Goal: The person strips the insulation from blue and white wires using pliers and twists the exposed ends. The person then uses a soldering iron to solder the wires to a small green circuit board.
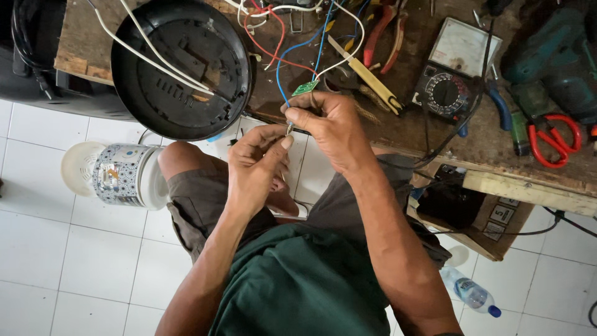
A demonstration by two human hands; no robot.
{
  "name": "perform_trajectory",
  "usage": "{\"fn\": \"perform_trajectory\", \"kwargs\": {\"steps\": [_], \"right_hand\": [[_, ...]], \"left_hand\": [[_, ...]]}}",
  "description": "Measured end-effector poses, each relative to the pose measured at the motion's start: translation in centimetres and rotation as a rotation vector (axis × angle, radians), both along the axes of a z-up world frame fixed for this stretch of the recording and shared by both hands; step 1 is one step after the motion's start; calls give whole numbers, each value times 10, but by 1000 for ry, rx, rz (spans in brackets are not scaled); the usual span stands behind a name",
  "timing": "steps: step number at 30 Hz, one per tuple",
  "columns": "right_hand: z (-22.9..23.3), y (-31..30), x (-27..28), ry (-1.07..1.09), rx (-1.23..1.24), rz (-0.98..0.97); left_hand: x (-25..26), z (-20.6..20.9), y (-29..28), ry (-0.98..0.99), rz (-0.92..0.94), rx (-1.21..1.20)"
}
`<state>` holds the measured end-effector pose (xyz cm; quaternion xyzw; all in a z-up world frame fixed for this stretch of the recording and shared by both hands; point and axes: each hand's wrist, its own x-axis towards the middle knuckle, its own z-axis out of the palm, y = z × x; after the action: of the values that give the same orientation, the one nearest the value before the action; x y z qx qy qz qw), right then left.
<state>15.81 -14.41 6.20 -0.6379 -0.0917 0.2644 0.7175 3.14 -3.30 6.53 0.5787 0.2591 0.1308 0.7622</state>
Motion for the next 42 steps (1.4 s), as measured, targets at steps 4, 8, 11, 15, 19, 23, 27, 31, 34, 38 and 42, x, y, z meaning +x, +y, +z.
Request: {"fn": "perform_trajectory", "kwargs": {"steps": [4, 8, 11, 15, 19, 23, 27, 31, 34, 38, 42], "right_hand": [[5, 1, -1, -1, -2, -6], [2, 1, 0, -6, -3, -12], [-2, 1, 1, -4, -9, -11], [1, 1, 1, 3, -13, -20], [1, 0, 2, -8, -8, -15], [-2, 0, 3, -4, -11, -14], [0, 0, 2, 15, -16, -32], [-27, -3, 14, -37, -57, -12], [-48, -2, 22, -64, -68, -1], [-65, -2, 34, -165, -221, 21], [-62, 8, 44, -301, -573, 74]], "left_hand": [[2, -10, 0, -13, 15, -63], [5, -20, 0, -20, 28, -158], [4, -21, -1, -3, 38, -217], [6, -24, -1, -29, 57, -259], [6, -21, -1, -39, 60, -275], [6, -10, -2, -48, 54, -349], [9, -18, 0, 17, 5, -254], [9, -45, 3, 83, -38, -167], [14, -67, 1, 92, -83, -150], [22, -91, -3, 66, -74, -295], [25, -94, 0, 72, -65, -375]]}}
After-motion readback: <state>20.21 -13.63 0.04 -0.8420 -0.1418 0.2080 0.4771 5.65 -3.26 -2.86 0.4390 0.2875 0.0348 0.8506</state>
